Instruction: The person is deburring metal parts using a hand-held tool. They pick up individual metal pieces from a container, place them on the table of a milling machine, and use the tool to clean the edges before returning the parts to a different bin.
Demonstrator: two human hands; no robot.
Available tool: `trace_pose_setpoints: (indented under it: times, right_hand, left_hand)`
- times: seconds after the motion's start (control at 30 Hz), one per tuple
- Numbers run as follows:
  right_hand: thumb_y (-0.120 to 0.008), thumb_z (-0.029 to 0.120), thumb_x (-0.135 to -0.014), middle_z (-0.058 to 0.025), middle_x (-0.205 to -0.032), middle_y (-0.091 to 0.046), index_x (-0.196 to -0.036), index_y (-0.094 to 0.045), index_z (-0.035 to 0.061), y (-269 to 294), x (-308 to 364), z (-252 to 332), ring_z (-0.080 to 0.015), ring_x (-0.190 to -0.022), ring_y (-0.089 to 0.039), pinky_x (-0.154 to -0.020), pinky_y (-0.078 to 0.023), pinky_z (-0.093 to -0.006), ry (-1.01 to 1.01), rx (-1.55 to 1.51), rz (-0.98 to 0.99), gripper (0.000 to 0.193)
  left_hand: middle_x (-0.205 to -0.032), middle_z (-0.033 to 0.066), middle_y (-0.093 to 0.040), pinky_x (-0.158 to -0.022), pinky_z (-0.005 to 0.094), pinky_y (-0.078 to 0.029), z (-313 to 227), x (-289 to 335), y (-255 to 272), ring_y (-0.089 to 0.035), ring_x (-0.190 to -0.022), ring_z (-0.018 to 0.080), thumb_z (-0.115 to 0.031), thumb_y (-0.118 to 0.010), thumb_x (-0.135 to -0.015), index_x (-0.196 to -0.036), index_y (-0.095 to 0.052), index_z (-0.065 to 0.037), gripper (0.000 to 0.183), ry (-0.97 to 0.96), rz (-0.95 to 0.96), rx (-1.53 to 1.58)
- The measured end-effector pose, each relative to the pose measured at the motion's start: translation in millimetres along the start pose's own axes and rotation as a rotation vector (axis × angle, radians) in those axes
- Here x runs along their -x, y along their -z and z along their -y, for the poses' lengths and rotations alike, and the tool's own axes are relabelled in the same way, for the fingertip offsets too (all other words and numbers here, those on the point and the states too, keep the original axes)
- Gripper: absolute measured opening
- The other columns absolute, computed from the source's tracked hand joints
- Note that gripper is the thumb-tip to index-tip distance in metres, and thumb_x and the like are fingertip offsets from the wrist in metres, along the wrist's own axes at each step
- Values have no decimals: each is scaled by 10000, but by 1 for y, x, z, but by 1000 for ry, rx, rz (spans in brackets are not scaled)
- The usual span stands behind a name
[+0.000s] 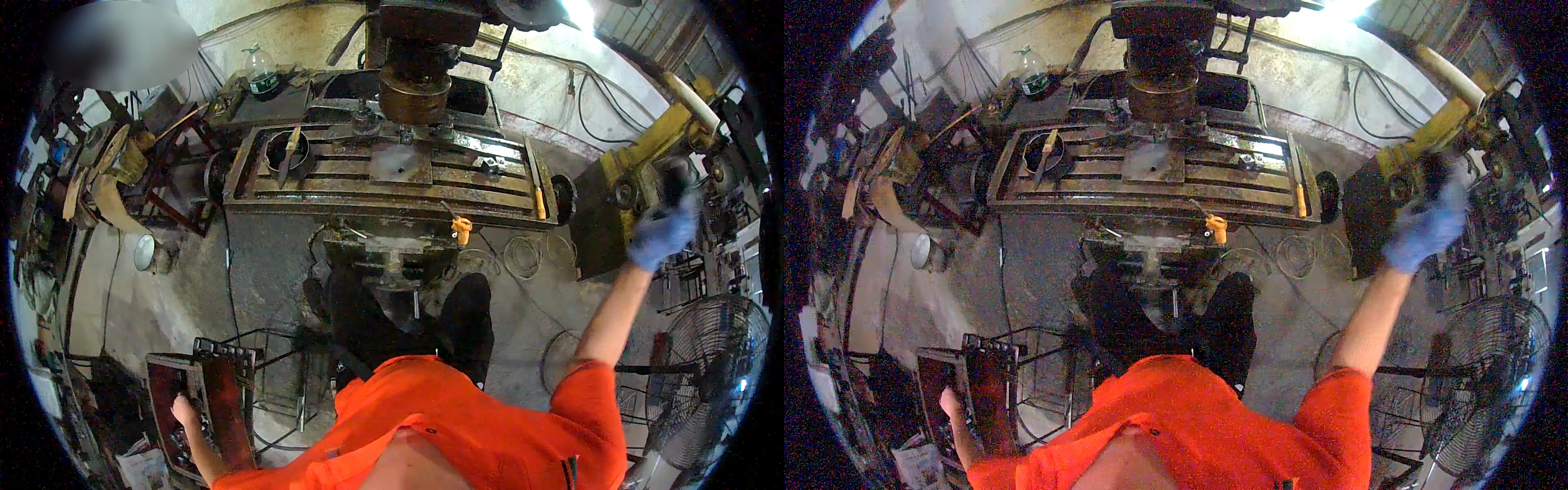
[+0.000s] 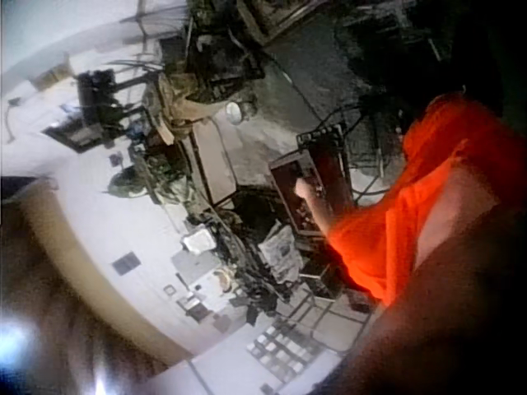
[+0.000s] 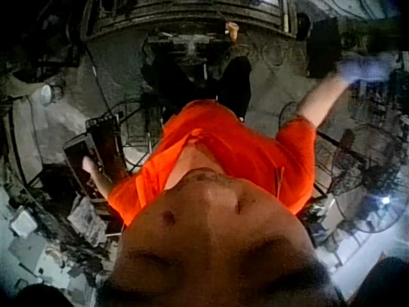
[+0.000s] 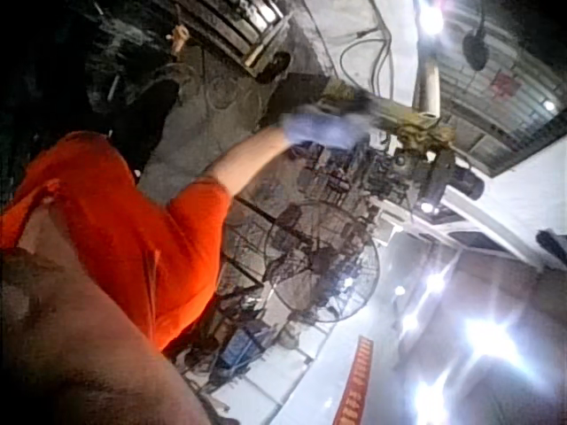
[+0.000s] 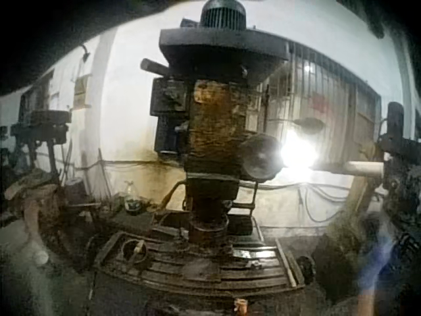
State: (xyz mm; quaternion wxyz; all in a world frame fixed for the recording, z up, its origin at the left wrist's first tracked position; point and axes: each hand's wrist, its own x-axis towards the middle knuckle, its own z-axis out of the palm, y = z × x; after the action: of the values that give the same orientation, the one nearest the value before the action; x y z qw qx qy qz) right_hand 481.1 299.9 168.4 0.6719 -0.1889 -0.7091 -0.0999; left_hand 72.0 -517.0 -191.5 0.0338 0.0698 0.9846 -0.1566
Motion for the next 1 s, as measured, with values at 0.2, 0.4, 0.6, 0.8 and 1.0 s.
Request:
trace_pose_setpoints:
  times: [0.2, 0.4, 0.6, 0.8, 1.0]
  right_hand:
    - [-665, 183, -729, -34, -870, -623, -935, -640, 13, -58, 255, -15, -110, -782, -542, -716, -442, -258, -1081, -260, 984, 269]
    - [-699, 233, -702, -43, -797, -621, -918, -633, 24, -134, 380, -7, -143, -699, -553, -649, -441, -290, -1436, -386, 1027, 308]
    - [-699, 148, -699, -64, -901, -616, -1082, -527, -2, -124, 347, 46, -125, -727, -556, -669, -451, -270, -1333, -380, 761, 445]
    - [-689, 277, -695, -156, -942, -607, -1123, -499, -3, -85, 219, 45, -237, -865, -594, -773, -458, -312, -863, -425, 703, 546]
    - [-527, 402, -717, -148, -867, -639, -860, -652, 73, -132, 144, 82, -288, -799, -622, -687, -482, -384, -350, 282, 1623, 380]
  left_hand:
    - [-795, 166, -601, -625, 376, -477, 23, 16, 30, -581, -664, 284, -195, -647, -692, -847, -560, 43, 298, 283, -428, 702]
    - [-788, 56, -582, -560, 258, -437, -16, -17, 133, -529, -664, 144, -213, -540, -809, -802, -556, -14, 200, 266, -309, 1838]
    - [-933, 61, -538, -768, 359, -419, -51, -67, 166, -499, -832, 208, -261, -508, -833, -910, -519, -53, 222, 194, -184, 2339]
    - [-857, 71, -568, -720, 361, -447, -163, -72, 218, -530, -771, 210, -209, -517, -824, -855, -537, -56, 157, 182, -157, 2336]
    - [-815, 70, -570, -666, 312, -435, -226, -106, 199, -520, -731, 196, -162, -541, -810, -819, -541, -41, 122, -80, 187, 2427]
